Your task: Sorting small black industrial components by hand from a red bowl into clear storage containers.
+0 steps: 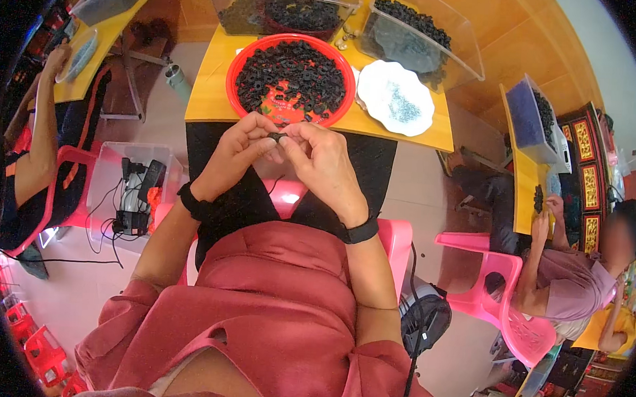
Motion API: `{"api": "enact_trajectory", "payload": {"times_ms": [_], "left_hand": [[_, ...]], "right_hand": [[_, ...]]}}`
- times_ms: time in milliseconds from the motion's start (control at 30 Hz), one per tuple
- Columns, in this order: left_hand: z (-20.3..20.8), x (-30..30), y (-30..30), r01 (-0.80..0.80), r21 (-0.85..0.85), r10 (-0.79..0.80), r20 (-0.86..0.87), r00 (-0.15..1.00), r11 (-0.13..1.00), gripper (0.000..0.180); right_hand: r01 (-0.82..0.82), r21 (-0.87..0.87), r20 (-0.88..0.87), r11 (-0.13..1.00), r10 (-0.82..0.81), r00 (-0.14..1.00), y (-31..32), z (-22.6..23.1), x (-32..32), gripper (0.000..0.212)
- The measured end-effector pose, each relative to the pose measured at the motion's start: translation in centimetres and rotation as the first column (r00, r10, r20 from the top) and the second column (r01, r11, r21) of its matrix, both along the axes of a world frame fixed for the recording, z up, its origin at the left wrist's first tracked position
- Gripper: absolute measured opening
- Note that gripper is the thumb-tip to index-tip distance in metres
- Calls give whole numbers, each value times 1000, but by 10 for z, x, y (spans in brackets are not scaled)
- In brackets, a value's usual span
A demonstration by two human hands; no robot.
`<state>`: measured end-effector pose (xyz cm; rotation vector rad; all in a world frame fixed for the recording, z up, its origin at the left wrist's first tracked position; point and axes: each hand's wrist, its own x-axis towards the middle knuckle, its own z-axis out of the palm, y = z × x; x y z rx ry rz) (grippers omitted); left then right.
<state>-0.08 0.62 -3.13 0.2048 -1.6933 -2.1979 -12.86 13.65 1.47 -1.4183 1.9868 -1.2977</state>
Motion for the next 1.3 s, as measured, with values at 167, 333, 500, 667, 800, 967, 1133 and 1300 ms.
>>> {"api": "enact_trajectory", "payload": {"times_ms": [167, 333, 500, 667, 800, 967, 1133, 1300], "left_hand": [[11, 1, 3, -118, -313, 112, -35, 993, 942, 21], [10, 3, 6, -114, -138, 105, -69, 992, 984, 16], [5, 3, 3, -92, -118, 79, -109, 991, 989, 11], [7, 3, 5, -57, -78, 50, -80, 996, 995, 10], [5, 3, 4, -63, -131, 55, -69, 996, 989, 10], [5, 2, 4, -91, -129, 79, -92, 993, 987, 10], [4, 3, 1, -15, -24, 12, -142, 990, 1000, 11], [3, 1, 0, -40, -16, 37, -177, 983, 999, 9]], "right_hand": [[13, -9, 46, 1000, -12, 999, 0, -4, 0, 13], [49, -46, 140, 998, -43, 989, -2, -8, -1, 14], [24, -61, 227, 998, -9, 974, 0, -10, -2, 14], [23, -11, 362, 1000, -17, 932, 3, -3, 1, 13], [47, -26, 322, 999, -36, 946, 5, -4, 4, 13], [126, -85, 251, 988, -101, 963, 2, -8, 9, 11], [109, -57, 483, 992, -68, 873, 1, -3, 11, 11], [176, -95, 383, 980, -127, 915, 1, -2, 16, 10]]}}
